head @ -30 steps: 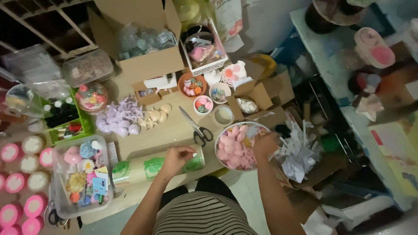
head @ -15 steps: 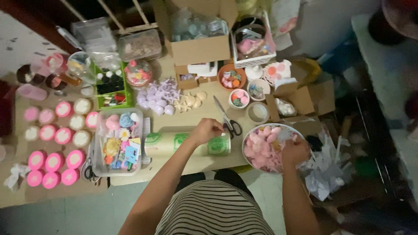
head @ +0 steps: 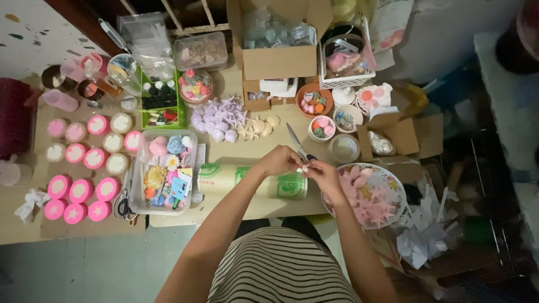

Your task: The person is preparing and assembling small decorative candles or scented wax products, including attaching wicks and ribbons.

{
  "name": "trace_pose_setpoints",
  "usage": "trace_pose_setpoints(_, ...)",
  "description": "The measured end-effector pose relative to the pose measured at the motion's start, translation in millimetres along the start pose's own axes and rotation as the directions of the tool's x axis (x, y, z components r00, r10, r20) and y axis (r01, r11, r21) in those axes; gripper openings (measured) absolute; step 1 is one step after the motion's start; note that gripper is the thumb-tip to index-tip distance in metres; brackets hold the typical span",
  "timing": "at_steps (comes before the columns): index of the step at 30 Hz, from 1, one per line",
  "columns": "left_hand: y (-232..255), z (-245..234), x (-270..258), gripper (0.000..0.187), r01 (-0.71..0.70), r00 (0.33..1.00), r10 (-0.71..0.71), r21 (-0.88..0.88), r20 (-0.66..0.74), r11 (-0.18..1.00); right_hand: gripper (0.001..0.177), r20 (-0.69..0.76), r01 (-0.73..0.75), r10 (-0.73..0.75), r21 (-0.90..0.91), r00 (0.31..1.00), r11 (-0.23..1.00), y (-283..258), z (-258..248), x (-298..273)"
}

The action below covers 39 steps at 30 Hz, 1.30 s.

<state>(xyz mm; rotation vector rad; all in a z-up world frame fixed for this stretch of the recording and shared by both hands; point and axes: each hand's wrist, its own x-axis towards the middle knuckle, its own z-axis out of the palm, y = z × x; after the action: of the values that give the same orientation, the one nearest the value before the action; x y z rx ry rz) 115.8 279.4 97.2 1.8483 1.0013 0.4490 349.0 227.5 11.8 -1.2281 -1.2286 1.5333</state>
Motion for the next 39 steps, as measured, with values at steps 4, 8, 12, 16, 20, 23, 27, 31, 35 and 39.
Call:
trace_pose_setpoints(4, 2.1, -5.1, 2.0, 0.016, 0.012, 1.0, -0.013, -0.055, -0.016, 0.998, 0.027, 0.179, 0.019, 0.029, -0.258, 0.983, 0.966, 29.8, -0.6, 26.7)
trace_pose_setpoints(8, -8.5, -3.1, 4.1, 0.015, 0.07, 0.997, -0.072, -0.086, -0.019, 0.994, 0.021, 0.259, 0.008, 0.106, -0.404, 0.96, 0.915, 10.1, -1.2, 20.6)
trace_pose_setpoints(12, -23.3, 1.0, 8.0, 0.015, 0.073, 0.994, -0.084, -0.147, -0.066, 0.986, 0.035, 0.392, -0.031, 0.116, -0.217, 0.912, 0.976, -0.9, 0.9, 14.7)
trace_pose_setpoints(16, -19.3, 0.3, 11.1, 0.014, 0.119, 0.99, -0.132, -0.197, -0.056, 0.973, 0.046, 0.419, 0.029, 0.044, -0.166, 0.907, 0.986, -34.2, 9.6, 0.4)
trace_pose_setpoints(20, -20.3, 2.9, 10.7, 0.014, 0.118, 0.987, -0.136, -0.193, -0.083, 0.974, 0.043, 0.348, -0.058, 0.145, -0.248, 0.926, 0.967, -49.0, 20.0, -14.2)
trace_pose_setpoints(23, -33.9, 13.7, 13.0, 0.015, 0.123, 0.978, -0.165, -0.282, -0.131, 0.952, 0.036, 0.243, -0.056, 0.125, -0.274, 0.962, 0.96, -28.3, 26.2, -12.3)
trace_pose_setpoints(27, -47.4, 24.3, 14.3, 0.014, 0.156, 0.964, -0.231, -0.424, -0.132, 0.892, 0.034, 0.234, -0.041, 0.054, -0.061, 0.971, 0.997, -5.2, 28.1, -10.4)
trace_pose_setpoints(31, -59.0, 29.4, 16.8, 0.016, 0.109, 0.979, -0.184, -0.54, -0.086, 0.835, 0.039, 0.239, -0.047, 0.035, 0.048, 0.97, 0.998, 6.3, 26.7, -9.3)
trace_pose_setpoints(35, -51.9, 25.1, 15.8, 0.017, 0.129, 0.981, -0.189, -0.573, -0.047, 0.809, 0.042, 0.283, -0.094, 0.08, 0.035, 0.956, 0.995, -10.8, 27.9, -14.2)
trace_pose_setpoints(39, -37.9, 16.9, 13.7, 0.018, 0.157, 0.977, -0.207, -0.498, -0.046, 0.853, 0.04, 0.218, -0.181, 0.158, 0.09, 0.963, 0.979, -13.6, 29.5, -14.1)
